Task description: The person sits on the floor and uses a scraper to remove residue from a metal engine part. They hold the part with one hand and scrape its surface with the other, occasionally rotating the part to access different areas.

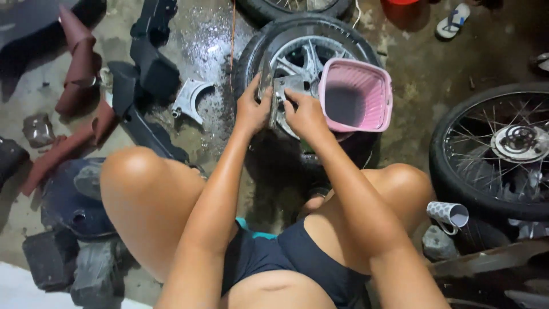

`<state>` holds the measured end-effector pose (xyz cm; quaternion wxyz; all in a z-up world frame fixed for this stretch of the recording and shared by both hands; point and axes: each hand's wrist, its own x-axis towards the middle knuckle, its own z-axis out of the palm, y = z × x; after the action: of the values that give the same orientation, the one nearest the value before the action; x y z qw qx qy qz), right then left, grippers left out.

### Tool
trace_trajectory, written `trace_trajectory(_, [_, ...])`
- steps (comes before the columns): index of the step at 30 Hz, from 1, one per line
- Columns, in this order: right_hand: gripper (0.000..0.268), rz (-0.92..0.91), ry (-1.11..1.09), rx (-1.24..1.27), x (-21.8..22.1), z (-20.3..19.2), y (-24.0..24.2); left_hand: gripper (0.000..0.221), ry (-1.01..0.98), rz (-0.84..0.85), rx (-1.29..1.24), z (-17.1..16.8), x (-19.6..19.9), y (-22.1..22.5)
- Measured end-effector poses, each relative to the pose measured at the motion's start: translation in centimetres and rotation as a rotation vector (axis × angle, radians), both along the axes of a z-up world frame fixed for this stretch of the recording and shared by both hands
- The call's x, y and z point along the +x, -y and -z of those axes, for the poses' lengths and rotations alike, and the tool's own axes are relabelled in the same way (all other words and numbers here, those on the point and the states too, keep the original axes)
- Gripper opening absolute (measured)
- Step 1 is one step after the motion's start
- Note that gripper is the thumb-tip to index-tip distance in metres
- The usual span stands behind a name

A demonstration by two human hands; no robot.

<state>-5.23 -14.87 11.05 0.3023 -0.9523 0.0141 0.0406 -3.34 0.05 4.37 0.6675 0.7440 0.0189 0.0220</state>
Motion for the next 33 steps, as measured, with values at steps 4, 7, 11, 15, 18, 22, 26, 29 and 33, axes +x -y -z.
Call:
trace_trajectory(4, [0.044,0.018,-0.006,0.110,-1.2,-4.4,-1.3,0.058,-0.050,-0.004,0.003,-0.5,0.6,-0.8])
trace_trajectory(7, [0.049,0.056,-0.113,0.162,-2.2,-7.2,-1.4,0.062,-0.127,0.016,-0.068,2.2,2.1,-1.9])
trace_trajectory(11, [0.062,0.021,-0.208,0.112,-3.4,-9.3,-1.7,0.060,-0.161,-0.003,-0.073,1.6,3.1,-2.9])
trace_trajectory(15, [0.068,-0.018,-0.254,0.069,-3.3,-8.6,-0.9,0.058,-0.170,0.021,-0.087,0.5,2.7,-3.5])
trace_trajectory(18, [0.062,-0.041,-0.224,0.089,-3.2,-6.2,0.2,0.061,-0.178,0.022,-0.090,-0.7,2.2,-3.5])
trace_trajectory(22, [0.054,-0.065,-0.255,0.160,-2.8,-5.7,0.5,0.065,-0.137,-0.002,-0.024,-2.4,2.2,-3.5])
trace_trajectory(26, [0.053,-0.077,-0.238,0.194,-2.9,-5.3,0.3,0.072,-0.152,-0.007,0.019,-2.2,2.2,-3.6])
trace_trajectory(29, [0.049,-0.080,-0.282,0.232,-2.9,-5.7,-0.1,0.069,-0.135,-0.014,0.049,-1.0,2.3,-4.1])
trace_trajectory(33, [0.050,-0.115,-0.302,0.219,-3.0,-6.3,-0.6,0.067,-0.178,-0.024,0.077,-2.1,2.0,-4.0])
